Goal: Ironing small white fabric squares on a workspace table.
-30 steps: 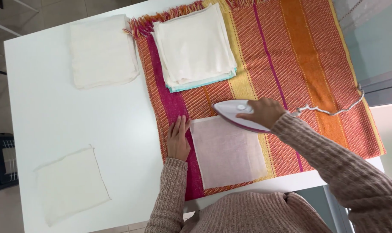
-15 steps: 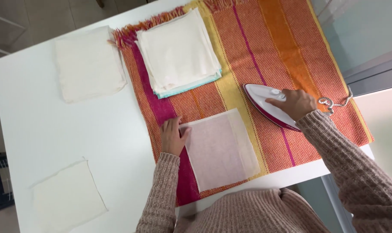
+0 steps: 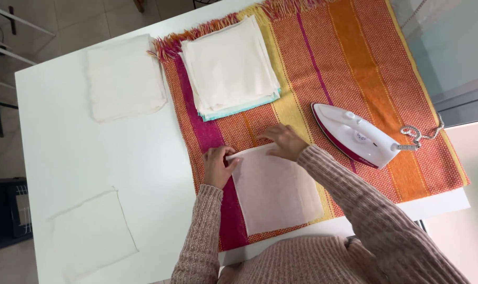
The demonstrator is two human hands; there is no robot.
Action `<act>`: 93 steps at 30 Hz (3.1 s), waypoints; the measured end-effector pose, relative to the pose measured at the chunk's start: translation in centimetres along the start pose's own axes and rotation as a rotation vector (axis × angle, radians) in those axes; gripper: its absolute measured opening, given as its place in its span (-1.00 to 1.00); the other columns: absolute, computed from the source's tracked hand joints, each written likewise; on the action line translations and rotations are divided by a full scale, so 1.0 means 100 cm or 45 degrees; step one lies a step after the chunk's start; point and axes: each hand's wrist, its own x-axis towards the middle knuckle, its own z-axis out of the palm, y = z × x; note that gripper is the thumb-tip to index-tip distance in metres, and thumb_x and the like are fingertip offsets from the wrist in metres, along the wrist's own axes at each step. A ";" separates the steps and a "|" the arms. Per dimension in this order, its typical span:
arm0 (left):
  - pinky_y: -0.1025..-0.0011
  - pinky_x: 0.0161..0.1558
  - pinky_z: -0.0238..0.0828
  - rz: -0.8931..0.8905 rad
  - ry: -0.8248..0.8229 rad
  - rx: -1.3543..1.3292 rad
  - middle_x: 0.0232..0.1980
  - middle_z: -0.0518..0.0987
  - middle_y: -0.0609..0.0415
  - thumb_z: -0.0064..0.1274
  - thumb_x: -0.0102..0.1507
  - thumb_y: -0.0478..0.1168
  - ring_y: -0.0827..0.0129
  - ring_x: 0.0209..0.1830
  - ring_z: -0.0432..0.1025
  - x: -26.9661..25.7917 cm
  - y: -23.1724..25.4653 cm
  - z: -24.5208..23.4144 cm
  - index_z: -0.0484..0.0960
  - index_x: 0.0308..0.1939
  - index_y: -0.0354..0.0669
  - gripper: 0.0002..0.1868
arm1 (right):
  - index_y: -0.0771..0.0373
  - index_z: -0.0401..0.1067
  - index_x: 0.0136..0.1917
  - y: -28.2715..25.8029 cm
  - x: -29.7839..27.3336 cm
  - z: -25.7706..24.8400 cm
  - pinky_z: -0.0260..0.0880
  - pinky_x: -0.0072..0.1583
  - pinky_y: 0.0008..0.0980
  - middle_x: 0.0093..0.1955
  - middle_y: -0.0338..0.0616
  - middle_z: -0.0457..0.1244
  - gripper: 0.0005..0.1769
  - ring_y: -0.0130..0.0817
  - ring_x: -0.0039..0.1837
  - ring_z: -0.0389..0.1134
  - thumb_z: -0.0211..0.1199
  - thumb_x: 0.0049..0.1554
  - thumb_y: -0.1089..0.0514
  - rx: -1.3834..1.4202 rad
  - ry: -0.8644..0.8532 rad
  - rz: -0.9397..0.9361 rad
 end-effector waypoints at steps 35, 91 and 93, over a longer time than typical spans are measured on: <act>-0.03 0.11 0.37 -0.098 0.432 -0.373 -0.04 0.51 -0.28 0.03 0.37 -0.21 -0.21 0.02 0.41 -0.014 0.034 -0.008 0.38 0.31 -0.33 -0.54 | 0.01 0.40 0.08 0.060 -0.071 0.010 0.39 0.03 -0.28 0.07 -0.27 0.25 -0.70 -0.23 0.08 0.33 0.31 0.08 0.00 -0.835 0.474 -0.138; 0.34 -0.09 0.37 0.762 0.052 -0.038 -0.15 0.44 0.12 0.11 0.33 -0.22 0.28 -0.06 0.43 -0.110 0.165 0.111 0.53 0.00 -0.08 -0.82 | 0.10 0.56 -0.13 0.009 -0.232 0.034 0.39 0.05 -0.11 -0.10 -0.15 0.38 -0.73 -0.07 0.02 0.37 0.40 0.08 -0.11 0.094 0.198 0.298; 0.38 -0.11 0.40 0.738 0.061 -0.058 -0.20 0.45 0.12 0.12 0.33 -0.25 0.30 -0.10 0.44 -0.108 0.166 0.109 0.55 -0.03 -0.08 -0.85 | 0.14 0.56 -0.14 0.001 -0.223 0.023 0.39 0.04 -0.11 -0.13 -0.11 0.39 -0.76 -0.04 0.00 0.38 0.39 0.08 -0.05 0.096 0.140 0.328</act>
